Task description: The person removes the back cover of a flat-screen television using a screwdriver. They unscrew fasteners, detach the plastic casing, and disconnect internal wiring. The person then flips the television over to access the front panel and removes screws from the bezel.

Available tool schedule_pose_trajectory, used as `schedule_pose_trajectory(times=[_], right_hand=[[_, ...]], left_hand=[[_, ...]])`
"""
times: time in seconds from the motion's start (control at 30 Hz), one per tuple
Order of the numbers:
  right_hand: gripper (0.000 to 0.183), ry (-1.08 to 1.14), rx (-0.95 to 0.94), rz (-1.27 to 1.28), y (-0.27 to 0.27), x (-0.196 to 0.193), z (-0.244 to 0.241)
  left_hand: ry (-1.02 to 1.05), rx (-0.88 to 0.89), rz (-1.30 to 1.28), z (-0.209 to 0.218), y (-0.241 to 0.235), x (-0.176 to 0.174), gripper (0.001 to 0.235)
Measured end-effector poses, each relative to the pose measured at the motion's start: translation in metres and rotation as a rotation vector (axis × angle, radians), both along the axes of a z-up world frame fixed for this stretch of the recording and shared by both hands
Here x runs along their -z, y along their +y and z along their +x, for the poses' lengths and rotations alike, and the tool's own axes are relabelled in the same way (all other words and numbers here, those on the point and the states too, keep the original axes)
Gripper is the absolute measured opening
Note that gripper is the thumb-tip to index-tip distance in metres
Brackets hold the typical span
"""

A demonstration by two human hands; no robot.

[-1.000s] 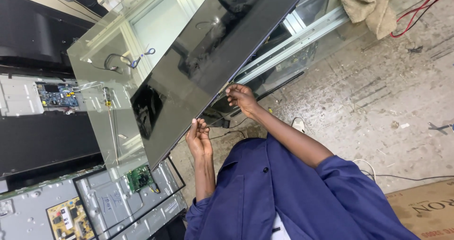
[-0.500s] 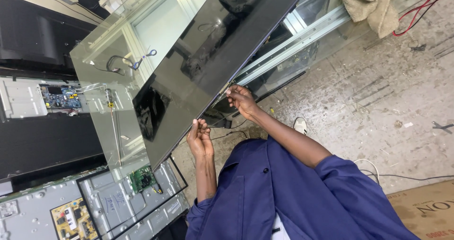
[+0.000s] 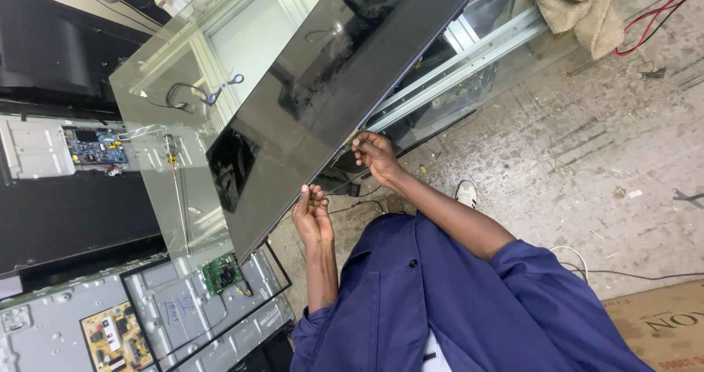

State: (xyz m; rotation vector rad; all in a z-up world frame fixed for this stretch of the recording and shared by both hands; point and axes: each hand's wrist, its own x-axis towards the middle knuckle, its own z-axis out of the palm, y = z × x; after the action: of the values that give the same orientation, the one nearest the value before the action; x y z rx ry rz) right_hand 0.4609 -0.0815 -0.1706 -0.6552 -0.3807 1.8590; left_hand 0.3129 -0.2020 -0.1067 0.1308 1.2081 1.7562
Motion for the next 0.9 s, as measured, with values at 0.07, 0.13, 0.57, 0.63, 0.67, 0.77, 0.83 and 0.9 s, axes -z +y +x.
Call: schedule_pose_trajectory(times=[0.07,0.13,0.57,0.63,0.67,0.77,0.83,0.9], right_hand=[[0.011,-0.014,-0.001,0.013,0.000,0.004,0.003],[0.011,-0.025,-0.004,0.022,-0.001,0.008,0.004],[0.031,-0.204,0.091,0.370,0.014,0.014,0.012],[0.033,-0.209,0.073,0.396,0.017,0.016,0.011],[0.033,-0.204,0.069,0.413,0.019,0.018,0.011],[0.033,-0.210,0.043,0.450,0.029,0.034,0.009],[0.032,-0.222,0.021,0.471,0.034,0.042,0.009],[0.025,-0.236,-0.015,0.531,0.037,0.040,0.011]], left_hand=[[-0.001,0.001,0.000,-0.001,0.002,0.001,0.020],[0.000,-0.001,-0.004,-0.002,0.000,0.000,0.020],[-0.009,-0.002,-0.021,-0.005,0.004,-0.010,0.019],[-0.010,-0.004,-0.021,-0.004,0.003,-0.012,0.019],[-0.008,-0.005,-0.021,-0.003,0.003,-0.013,0.019],[-0.003,-0.008,-0.020,-0.004,0.004,-0.014,0.019],[-0.001,-0.010,-0.021,-0.004,0.004,-0.014,0.019],[0.007,-0.012,-0.030,-0.005,0.004,-0.013,0.019]])
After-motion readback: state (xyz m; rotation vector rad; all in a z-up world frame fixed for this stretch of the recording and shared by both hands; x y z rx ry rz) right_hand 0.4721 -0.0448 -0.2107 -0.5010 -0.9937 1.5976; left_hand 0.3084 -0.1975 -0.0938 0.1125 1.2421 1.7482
